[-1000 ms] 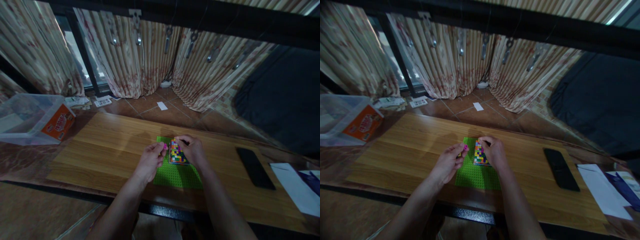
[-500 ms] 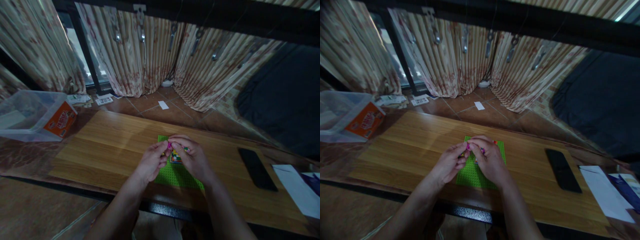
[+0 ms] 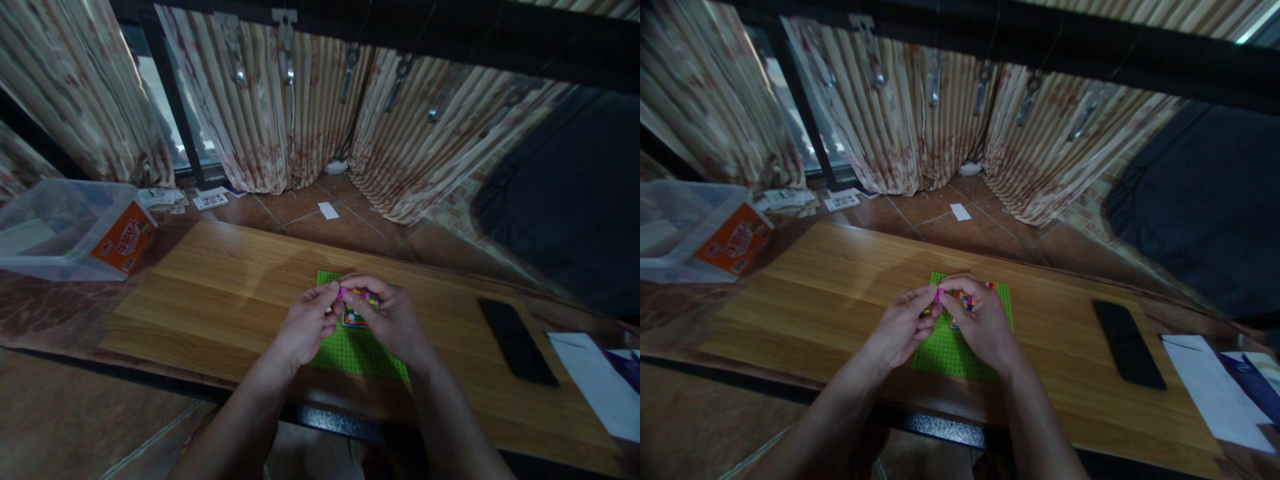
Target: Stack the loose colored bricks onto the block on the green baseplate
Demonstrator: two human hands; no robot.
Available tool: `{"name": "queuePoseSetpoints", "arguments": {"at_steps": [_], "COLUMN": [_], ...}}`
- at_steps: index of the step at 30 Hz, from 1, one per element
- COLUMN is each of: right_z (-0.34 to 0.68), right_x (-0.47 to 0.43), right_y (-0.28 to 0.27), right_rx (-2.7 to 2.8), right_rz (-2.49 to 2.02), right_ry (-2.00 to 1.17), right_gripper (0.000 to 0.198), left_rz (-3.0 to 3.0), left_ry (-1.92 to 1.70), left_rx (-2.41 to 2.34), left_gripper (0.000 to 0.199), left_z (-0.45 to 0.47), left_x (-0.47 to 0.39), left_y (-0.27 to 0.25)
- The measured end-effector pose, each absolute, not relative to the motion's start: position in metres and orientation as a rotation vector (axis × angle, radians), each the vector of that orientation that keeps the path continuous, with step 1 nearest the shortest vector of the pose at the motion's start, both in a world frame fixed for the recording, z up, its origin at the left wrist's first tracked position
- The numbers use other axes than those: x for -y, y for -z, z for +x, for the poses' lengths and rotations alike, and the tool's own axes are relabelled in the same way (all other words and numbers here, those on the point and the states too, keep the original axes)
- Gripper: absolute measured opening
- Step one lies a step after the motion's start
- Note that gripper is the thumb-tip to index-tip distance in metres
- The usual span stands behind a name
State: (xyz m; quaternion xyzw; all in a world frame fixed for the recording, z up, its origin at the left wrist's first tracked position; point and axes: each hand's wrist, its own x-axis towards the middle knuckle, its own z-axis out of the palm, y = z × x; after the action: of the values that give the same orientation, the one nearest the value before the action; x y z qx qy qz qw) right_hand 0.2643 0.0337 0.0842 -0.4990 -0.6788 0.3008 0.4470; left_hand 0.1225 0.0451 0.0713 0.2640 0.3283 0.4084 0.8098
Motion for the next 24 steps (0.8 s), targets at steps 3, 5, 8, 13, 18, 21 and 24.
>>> {"name": "queuePoseSetpoints", "arguments": {"at_steps": [3, 5, 8, 13, 18, 21, 24], "right_z": [0.263, 0.263, 0.262, 0.267, 0.281, 0.287, 0.286], "right_x": [-0.033, -0.033, -0.033, -0.034, -0.043, -0.052, -0.059], "right_y": [-0.084, -0.084, -0.084, -0.081, -0.074, -0.071, -0.068], "right_rx": [1.616, 1.595, 1.598, 1.596, 1.565, 1.616, 1.723], "right_rz": [-1.227, -1.235, -1.265, -1.316, -1.433, -1.479, -1.471], "right_ry": [-0.775, -0.781, -0.767, -0.677, -0.416, -0.208, -0.114], "right_gripper": [0.012, 0.011, 0.009, 0.012, 0.013, 0.012, 0.012], "left_rz": [0.560, 0.565, 0.566, 0.561, 0.554, 0.532, 0.524], "left_ry": [-0.891, -0.889, -0.882, -0.874, -0.909, -0.929, -0.925], "left_rx": [-0.708, -0.709, -0.715, -0.731, -0.765, -0.786, -0.791], "left_gripper": [0.032, 0.032, 0.033, 0.033, 0.029, 0.027, 0.025], "left_z": [0.123, 0.123, 0.124, 0.123, 0.120, 0.119, 0.118], "left_x": [-0.045, -0.045, -0.044, -0.045, -0.047, -0.048, -0.048], "left_y": [-0.071, -0.071, -0.070, -0.070, -0.069, -0.070, -0.071]}}
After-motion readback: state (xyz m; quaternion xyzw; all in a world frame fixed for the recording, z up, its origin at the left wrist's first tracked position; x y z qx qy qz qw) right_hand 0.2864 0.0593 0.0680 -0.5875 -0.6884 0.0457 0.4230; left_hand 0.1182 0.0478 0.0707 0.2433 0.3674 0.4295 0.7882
